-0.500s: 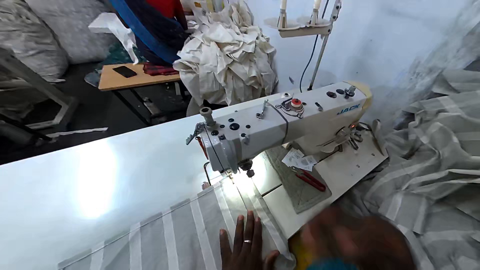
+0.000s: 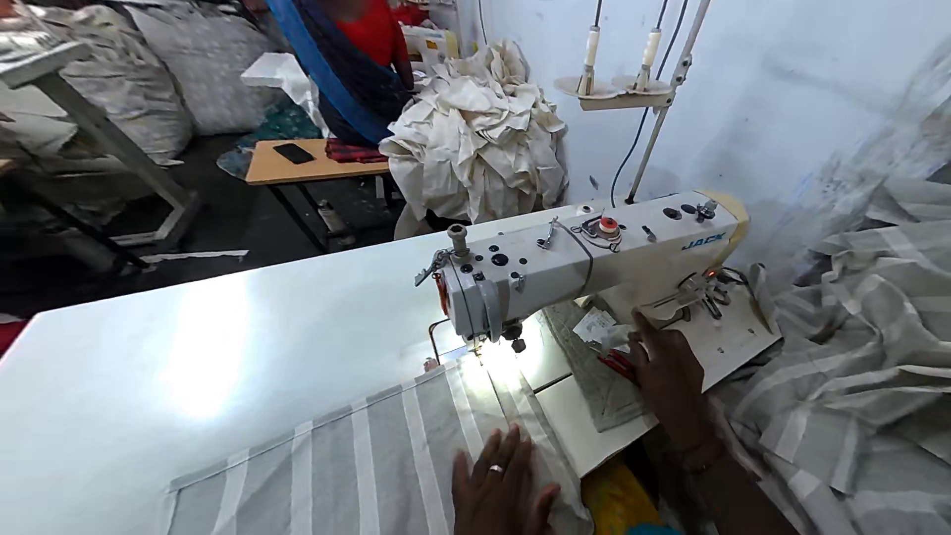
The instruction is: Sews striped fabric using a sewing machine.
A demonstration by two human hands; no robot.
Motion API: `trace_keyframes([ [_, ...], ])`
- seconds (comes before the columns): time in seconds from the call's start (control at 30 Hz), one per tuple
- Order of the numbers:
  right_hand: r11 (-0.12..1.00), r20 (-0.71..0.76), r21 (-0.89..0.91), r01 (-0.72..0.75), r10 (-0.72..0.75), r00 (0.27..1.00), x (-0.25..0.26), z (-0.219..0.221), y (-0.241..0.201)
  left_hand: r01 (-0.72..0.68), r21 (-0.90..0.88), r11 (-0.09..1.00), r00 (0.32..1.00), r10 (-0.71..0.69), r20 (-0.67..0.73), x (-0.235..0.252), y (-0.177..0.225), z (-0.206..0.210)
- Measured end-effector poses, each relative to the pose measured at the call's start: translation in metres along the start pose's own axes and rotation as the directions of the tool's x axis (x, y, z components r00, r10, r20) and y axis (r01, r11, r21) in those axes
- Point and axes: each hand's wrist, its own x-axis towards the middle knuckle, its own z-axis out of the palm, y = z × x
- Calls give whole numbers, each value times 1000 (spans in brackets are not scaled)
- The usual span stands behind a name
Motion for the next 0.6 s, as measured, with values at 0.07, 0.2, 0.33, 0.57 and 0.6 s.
trace_keyframes([
  [0.07, 986, -35, 94, 138, -136, 990, -22, -11, -35, 16, -251, 968, 990, -50, -129, 13, 17, -16],
  [0.2, 861, -140, 390, 327, -295, 945, -61, -43, -104, -70, -449, 891, 942, -90, -324, 39, 29, -36],
  [0.33, 745, -233, 558, 365, -282, 931, -74, -45, -126, -56, -768, 638, 953, -196, -232, 34, 33, -63],
  [0.57, 462, 25, 887, 28, -108, 994, -69, -48, -126, 170, -977, 126, 948, -294, 127, 19, 38, -88],
  [0.6, 426, 83, 905, -23, -123, 989, -64, -50, -124, 169, -978, 125, 948, -293, 126, 18, 39, -88],
])
